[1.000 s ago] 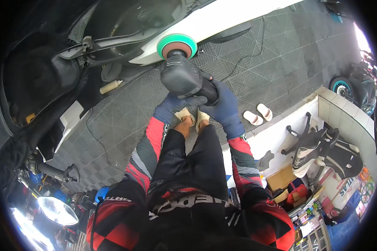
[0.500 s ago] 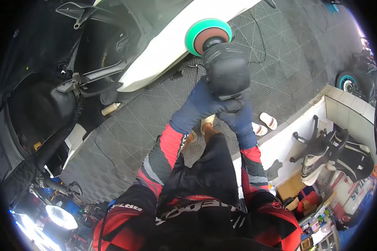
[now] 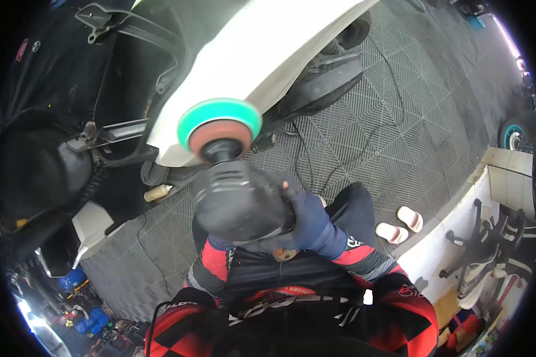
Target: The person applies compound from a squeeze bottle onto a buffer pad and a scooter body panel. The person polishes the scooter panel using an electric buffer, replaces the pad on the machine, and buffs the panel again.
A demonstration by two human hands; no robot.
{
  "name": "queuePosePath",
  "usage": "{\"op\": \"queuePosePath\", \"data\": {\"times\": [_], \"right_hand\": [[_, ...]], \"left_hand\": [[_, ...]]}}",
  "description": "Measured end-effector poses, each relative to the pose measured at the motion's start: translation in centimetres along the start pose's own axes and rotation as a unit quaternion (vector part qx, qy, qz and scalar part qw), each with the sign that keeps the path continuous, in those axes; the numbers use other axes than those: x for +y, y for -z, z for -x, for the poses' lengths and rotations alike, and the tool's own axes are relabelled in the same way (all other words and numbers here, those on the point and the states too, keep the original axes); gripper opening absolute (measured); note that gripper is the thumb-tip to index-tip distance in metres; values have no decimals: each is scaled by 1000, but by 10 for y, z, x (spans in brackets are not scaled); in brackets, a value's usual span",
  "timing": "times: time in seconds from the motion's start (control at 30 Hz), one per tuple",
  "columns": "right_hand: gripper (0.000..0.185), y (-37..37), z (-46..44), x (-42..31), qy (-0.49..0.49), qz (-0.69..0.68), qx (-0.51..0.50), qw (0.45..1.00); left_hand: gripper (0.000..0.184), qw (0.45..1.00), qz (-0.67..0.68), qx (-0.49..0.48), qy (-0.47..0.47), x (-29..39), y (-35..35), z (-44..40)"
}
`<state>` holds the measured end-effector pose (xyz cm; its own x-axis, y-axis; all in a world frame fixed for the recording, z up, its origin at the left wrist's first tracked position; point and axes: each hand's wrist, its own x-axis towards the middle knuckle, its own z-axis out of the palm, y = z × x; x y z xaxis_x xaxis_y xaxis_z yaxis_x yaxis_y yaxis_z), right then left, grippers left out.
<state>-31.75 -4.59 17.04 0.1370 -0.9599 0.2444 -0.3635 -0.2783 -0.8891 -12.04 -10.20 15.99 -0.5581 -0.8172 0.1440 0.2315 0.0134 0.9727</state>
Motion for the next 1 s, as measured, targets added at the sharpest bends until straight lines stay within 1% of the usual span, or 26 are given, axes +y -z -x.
{"op": "queuePosePath", "data": {"times": [0.03,0.07,0.1,0.13,0.17,0.2,0.23,0.27,0.3,0.33,0.37,0.4,0.43,0.47,0.5,0.53,0.6,0.63,0.67,0.73,0.77,0.8,0.87,0.9,0.93,1.0], "right_hand": [[110,1,-4,2,9,17,-41,999],[110,-2,-10,8,25,24,-38,999],[108,-9,-16,15,51,-7,-49,997],[106,-15,-20,19,75,-40,-61,995],[103,-15,-22,24,114,-32,-81,990],[103,-21,-23,35,135,-23,-77,988],[102,-25,-25,45,145,-82,-123,978],[101,-29,-24,54,150,-140,-172,964],[101,-33,-19,61,114,-180,-227,950],[101,-39,-18,68,136,-166,-222,951],[100,-46,-17,74,129,-203,-239,941],[100,-51,-16,78,118,-241,-258,928],[100,-51,-17,77,128,-229,-259,929],[103,-51,-15,73,110,-238,-256,930],[107,-53,-13,67,90,-249,-252,931],[107,-54,-12,62,94,-244,-256,931],[115,-53,-14,51,144,-215,-195,946],[115,-54,-11,46,136,-211,-207,946],[114,-57,-7,40,90,-299,-202,928],[112,-63,1,28,-8,-462,-179,869],[105,-55,3,22,-67,-454,-178,870],[100,-59,7,24,-80,-481,-147,861],[98,-59,12,11,-84,-480,-107,867],[97,-68,15,13,-66,-497,-53,863],[97,-70,17,13,-76,-492,-63,865],[97,-71,20,12,-108,-517,-38,848]], "left_hand": [[64,998,61,-7,-22,-6,1,-2],[65,991,120,-16,-49,-12,1,-7],[65,982,171,-30,-77,-16,2,-11],[66,971,213,-45,-102,-20,5,-14],[66,959,243,-66,-128,-25,11,-17],[67,947,265,-94,-155,-29,16,-19],[81,930,283,-151,-181,-37,31,-24],[81,928,272,-163,-197,-46,33,-20],[91,935,237,-110,-241,-52,30,-16],[105,934,204,-60,-286,-53,23,-15],[111,934,240,-16,-264,-52,15,-7],[111,931,235,-29,-278,-49,11,-7],[113,928,275,-2,-253,-46,5,-4],[114,922,316,29,-222,-41,-2,2],[114,932,288,100,-197,-31,-10,6],[114,930,289,100,-204,-26,-3,7],[95,958,220,11,-186,-18,17,7],[87,954,215,101,-181,0,-2,11],[87,950,224,115,-183,6,-4,10],[75,966,229,-24,-116,16,5,-5],[69,972,212,-57,-81,20,10,-16],[63,976,195,-90,-44,24,12,-25],[58,991,93,-84,-55,42,5,-36],[53,988,106,-66,-92,45,-6,-40],[53,987,115,-54,-94,51,-5,-39],[49,996,42,-52,-56,62,0,-36]]}}
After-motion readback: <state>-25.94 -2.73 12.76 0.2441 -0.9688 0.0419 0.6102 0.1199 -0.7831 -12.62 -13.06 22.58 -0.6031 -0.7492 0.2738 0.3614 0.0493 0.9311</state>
